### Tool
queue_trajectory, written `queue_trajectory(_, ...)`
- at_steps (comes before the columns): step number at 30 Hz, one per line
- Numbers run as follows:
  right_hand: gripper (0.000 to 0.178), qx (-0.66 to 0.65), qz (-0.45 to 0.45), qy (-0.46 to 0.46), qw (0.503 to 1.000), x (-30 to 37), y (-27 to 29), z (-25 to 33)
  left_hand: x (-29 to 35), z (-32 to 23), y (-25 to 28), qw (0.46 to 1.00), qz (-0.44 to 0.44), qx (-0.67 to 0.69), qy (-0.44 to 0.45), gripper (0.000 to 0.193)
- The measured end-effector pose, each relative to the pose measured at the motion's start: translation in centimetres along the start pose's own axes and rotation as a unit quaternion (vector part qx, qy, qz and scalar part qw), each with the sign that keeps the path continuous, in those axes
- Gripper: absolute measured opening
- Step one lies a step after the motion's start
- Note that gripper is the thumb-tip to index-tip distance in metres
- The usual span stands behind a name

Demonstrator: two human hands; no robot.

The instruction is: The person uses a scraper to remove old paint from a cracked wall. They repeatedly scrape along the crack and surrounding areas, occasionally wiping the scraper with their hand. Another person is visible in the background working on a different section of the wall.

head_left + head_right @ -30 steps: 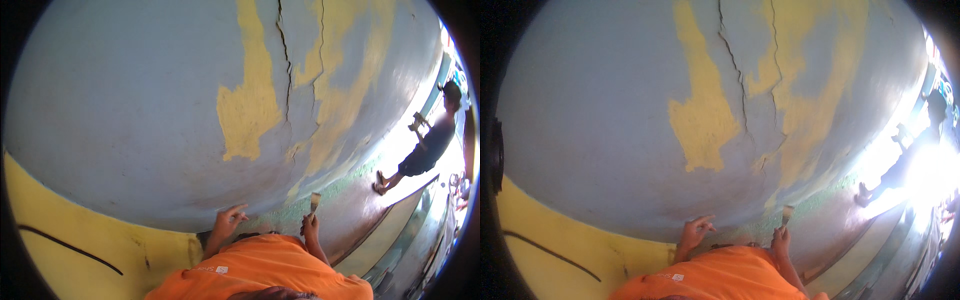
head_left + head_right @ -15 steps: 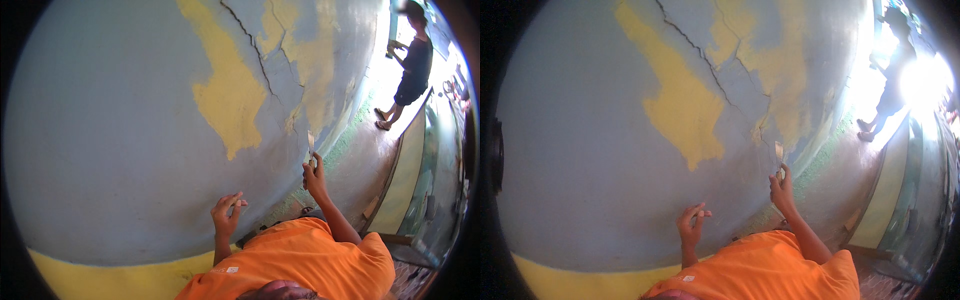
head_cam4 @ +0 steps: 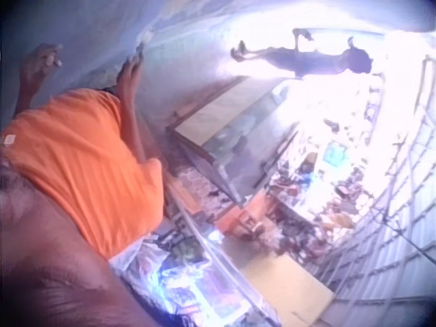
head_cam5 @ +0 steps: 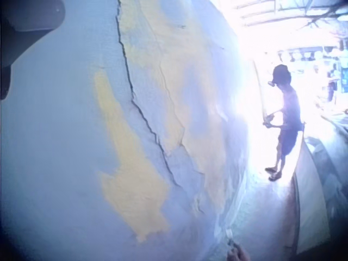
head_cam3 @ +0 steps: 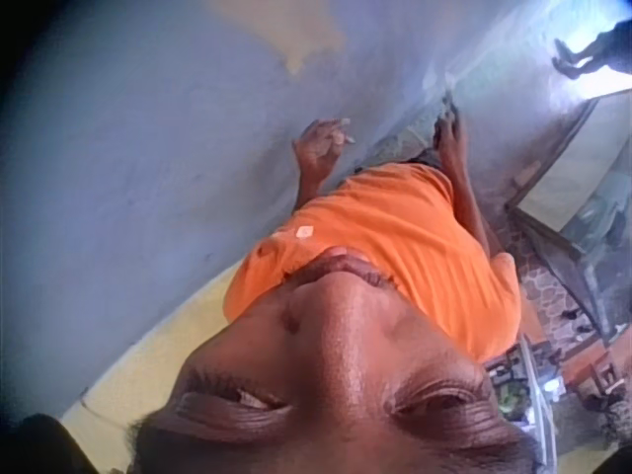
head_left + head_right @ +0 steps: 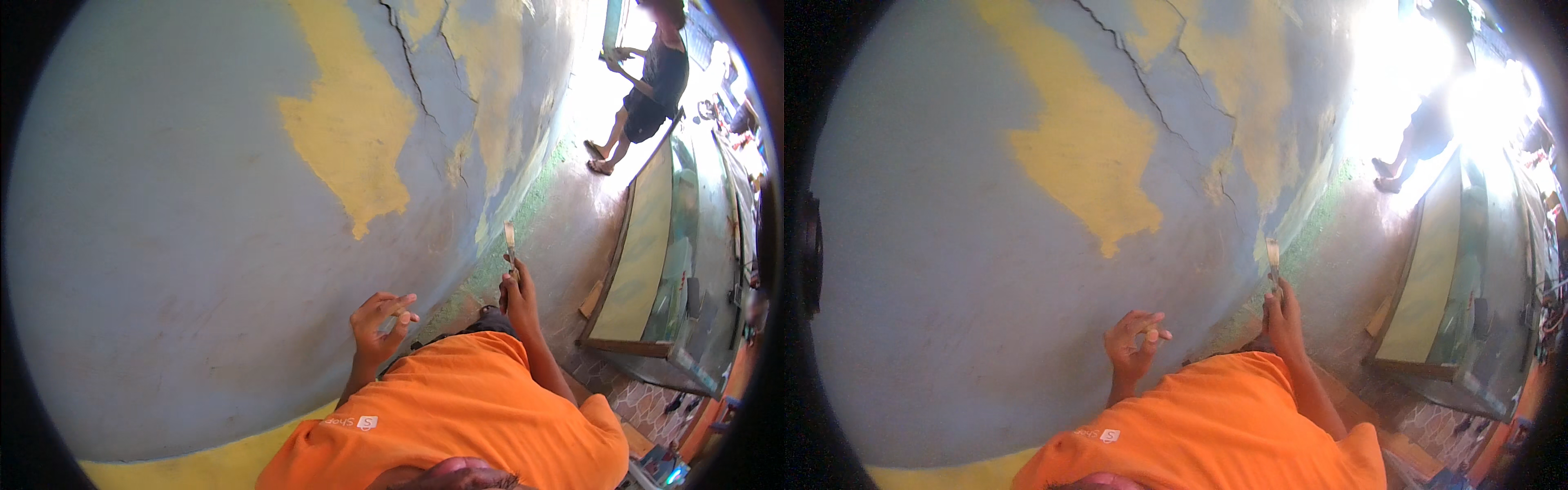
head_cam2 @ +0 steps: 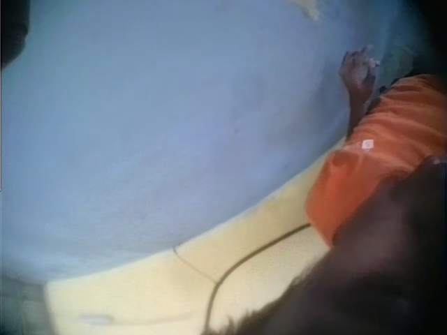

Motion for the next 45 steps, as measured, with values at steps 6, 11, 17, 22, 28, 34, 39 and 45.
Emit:
queue_trajectory(6,0.055,0.128,-0.051,0.013,0.990,2.1,3.1,2.2,-3.1,-0.1,-0.7,0.997,0.068,-0.034,-0.015,0.020)
queue_trajectory(11,0.055,0.188,-0.049,0.052,0.980,3.1,7.0,4.1,-4.8,0.7,-3.3,0.996,0.038,-0.046,-0.060,0.022)
queue_trajectory(17,0.049,0.295,-0.035,0.096,0.950,1.7,9.8,7.3,-5.5,0.8,-9.0,0.999,-0.006,0.035,-0.004,0.023)
queue_trajectory(22,0.046,0.349,0.036,0.149,0.925,-1.9,7.5,12.4,-4.9,1.4,-8.8,0.999,0.016,0.013,0.031,0.023)
queue_trajectory(28,0.043,0.385,0.135,0.273,0.871,-6.1,1.7,17.7,-2.8,0.9,-4.7,0.992,-0.038,-0.098,0.069,0.024)
queue_trajectory(34,0.044,0.392,0.170,0.375,0.823,-8.1,-3.8,21.8,0.6,0.3,-3.2,0.940,-0.272,-0.163,0.127,0.022)
queue_trajectory(39,0.044,0.386,0.159,0.388,0.822,-8.3,-5.9,24.3,4.9,-1.0,-3.5,0.849,-0.495,-0.100,0.156,0.032)
queue_trajectory(45,0.043,0.393,0.147,0.385,0.822,-6.5,-7.3,24.1,10.0,-3.1,-0.9,0.758,-0.479,-0.384,0.220,0.054)
Point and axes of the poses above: each hand's wrist, its own x-axis away from the middle knuckle, its own y-axis out of the back of the hand, z = x × y, the point moved 3 cm from there along -x, towards the middle knuckle, and after that the axes turned 15 degrees about z, right-handed, at the moved point
